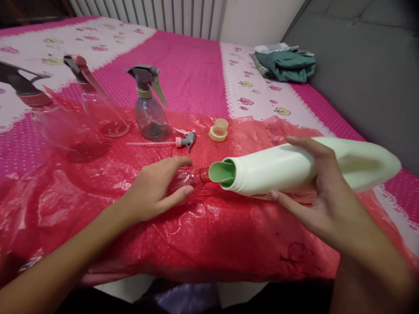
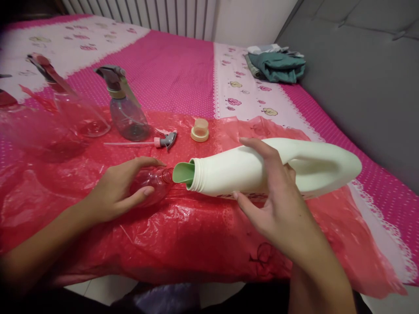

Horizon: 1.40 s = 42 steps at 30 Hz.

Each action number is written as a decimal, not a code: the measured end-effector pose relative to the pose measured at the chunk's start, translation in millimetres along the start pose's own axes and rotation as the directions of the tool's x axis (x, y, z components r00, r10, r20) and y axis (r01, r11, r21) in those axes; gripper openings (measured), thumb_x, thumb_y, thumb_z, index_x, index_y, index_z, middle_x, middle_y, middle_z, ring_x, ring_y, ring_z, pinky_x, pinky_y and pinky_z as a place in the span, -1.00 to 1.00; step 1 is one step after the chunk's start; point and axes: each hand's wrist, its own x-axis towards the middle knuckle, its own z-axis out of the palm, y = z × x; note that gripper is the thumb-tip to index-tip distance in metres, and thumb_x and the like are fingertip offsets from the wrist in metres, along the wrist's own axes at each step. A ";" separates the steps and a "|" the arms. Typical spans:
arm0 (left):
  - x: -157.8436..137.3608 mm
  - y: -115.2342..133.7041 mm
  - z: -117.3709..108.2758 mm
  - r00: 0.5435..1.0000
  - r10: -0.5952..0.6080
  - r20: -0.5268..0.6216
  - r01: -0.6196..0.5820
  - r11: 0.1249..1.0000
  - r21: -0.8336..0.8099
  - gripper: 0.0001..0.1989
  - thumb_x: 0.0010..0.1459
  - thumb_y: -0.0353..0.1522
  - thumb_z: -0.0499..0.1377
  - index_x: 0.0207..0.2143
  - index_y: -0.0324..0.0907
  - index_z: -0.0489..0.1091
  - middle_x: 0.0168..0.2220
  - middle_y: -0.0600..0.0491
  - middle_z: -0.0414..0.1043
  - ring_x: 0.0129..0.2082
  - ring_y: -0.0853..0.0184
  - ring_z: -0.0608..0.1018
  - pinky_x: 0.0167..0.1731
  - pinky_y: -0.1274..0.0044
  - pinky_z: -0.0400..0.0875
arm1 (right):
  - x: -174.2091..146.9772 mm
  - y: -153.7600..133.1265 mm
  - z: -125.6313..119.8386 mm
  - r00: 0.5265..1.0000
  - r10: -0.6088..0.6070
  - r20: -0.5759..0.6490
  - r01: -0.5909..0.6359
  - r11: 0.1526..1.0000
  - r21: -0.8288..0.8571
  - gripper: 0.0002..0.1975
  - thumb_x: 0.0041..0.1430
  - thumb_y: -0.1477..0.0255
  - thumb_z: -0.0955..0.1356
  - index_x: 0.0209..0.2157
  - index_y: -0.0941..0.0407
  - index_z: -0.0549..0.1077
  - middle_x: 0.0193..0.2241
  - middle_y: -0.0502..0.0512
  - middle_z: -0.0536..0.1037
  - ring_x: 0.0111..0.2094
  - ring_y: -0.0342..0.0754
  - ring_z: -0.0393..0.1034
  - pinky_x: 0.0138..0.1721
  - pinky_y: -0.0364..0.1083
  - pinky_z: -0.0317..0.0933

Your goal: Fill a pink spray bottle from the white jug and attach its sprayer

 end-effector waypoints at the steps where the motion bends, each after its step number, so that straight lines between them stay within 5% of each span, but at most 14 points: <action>1: 0.0 0.1 -0.1 1.000 -0.003 -0.001 0.003 1.000 0.000 -0.61 0.52 -0.10 0.07 0.25 -0.03 0.36 0.13 -0.13 0.64 0.03 -0.03 0.71 -0.01 0.19 0.60 | 0.0 0.3 0.1 1.000 0.005 0.006 -0.005 1.000 0.012 -0.23 0.25 0.22 0.42 0.44 -0.34 0.18 0.41 0.10 0.34 0.34 0.45 0.34 0.24 0.60 0.33; 9: -0.6 -0.6 0.5 1.000 0.000 -0.002 0.000 1.000 0.004 -0.61 0.52 -0.11 0.08 0.26 -0.03 0.35 0.13 -0.13 0.64 0.03 -0.01 0.70 -0.01 0.21 0.60 | -2.3 4.2 0.2 0.995 0.079 0.057 -0.085 0.990 0.115 -0.21 0.22 0.20 0.45 0.42 -0.43 0.18 0.45 -0.02 0.30 0.29 0.41 0.37 0.17 0.62 0.41; 24: -0.3 -1.0 2.0 1.000 0.017 -0.021 -0.017 1.000 0.012 -0.62 0.53 -0.10 0.06 0.26 -0.02 0.34 0.10 -0.09 0.65 0.00 0.03 0.71 -0.03 0.24 0.59 | -0.9 5.0 0.8 0.998 0.048 0.033 -0.052 0.990 0.135 -0.22 0.22 0.19 0.46 0.42 -0.46 0.21 0.43 -0.05 0.35 0.30 0.39 0.38 0.21 0.63 0.38; 32: -0.2 -1.8 1.8 0.999 0.023 -0.022 -0.023 1.000 -0.009 -0.59 0.51 -0.09 0.09 0.25 -0.08 0.38 0.11 -0.12 0.65 0.00 -0.02 0.71 -0.04 0.23 0.58 | -0.7 11.0 -2.7 0.997 -0.017 0.079 0.013 0.999 0.045 -0.11 0.23 0.23 0.39 0.52 -0.40 0.03 0.48 0.09 0.26 0.27 0.43 0.42 0.04 0.55 0.51; 42: -0.3 -0.6 1.7 1.000 0.006 -0.011 -0.006 1.000 0.008 -0.60 0.52 -0.08 0.06 0.25 -0.04 0.36 0.12 -0.09 0.64 0.03 0.02 0.71 -0.01 0.25 0.58 | -0.5 5.8 -1.3 0.998 -0.003 0.055 0.002 1.000 0.018 -0.22 0.29 0.21 0.36 0.49 -0.33 0.10 0.46 0.10 0.27 0.36 0.49 0.31 0.11 0.53 0.48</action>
